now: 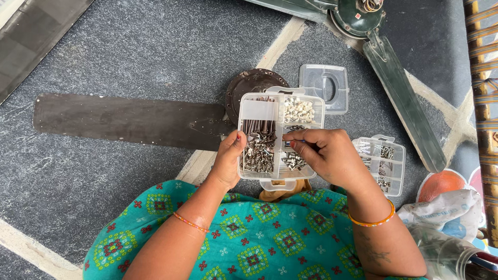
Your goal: The person selects screws from a compartmentalized box and attaches a fan blade to the fan motor housing using a screwdriver. The person is sitting on the floor with fan parts and tools nearby.
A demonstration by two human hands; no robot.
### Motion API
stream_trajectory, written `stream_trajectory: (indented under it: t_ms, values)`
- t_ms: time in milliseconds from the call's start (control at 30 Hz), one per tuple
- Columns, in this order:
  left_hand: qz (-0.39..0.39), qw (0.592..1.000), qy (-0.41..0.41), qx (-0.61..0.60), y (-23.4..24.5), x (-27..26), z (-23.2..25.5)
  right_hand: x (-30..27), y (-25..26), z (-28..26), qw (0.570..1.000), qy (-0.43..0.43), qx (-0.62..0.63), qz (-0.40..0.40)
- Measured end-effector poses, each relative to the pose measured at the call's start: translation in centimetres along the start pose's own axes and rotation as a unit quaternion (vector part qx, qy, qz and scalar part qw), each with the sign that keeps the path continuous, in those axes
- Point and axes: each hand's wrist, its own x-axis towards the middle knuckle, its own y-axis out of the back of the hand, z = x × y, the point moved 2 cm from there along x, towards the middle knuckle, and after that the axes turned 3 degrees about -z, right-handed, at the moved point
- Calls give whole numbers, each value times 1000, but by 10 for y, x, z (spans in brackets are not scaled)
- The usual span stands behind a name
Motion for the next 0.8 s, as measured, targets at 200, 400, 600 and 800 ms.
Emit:
stream_trajectory:
  t_ms: [200, 400, 600, 800]
  values:
    - [-7, 1000, -5, -23, -5, -1, 7, -2, 4, 8, 999, -39, -4, 20]
    - [-17, 999, 4, -28, -14, -3, 15, -7, 19, 17, 996, -31, 24, 78]
    - [-15, 999, 11, -47, -11, -4, 18, -11, 31, 20, 993, -44, 21, 108]
    - [-16, 999, 7, -38, -8, -5, 20, -11, 36, 18, 991, -40, 19, 129]
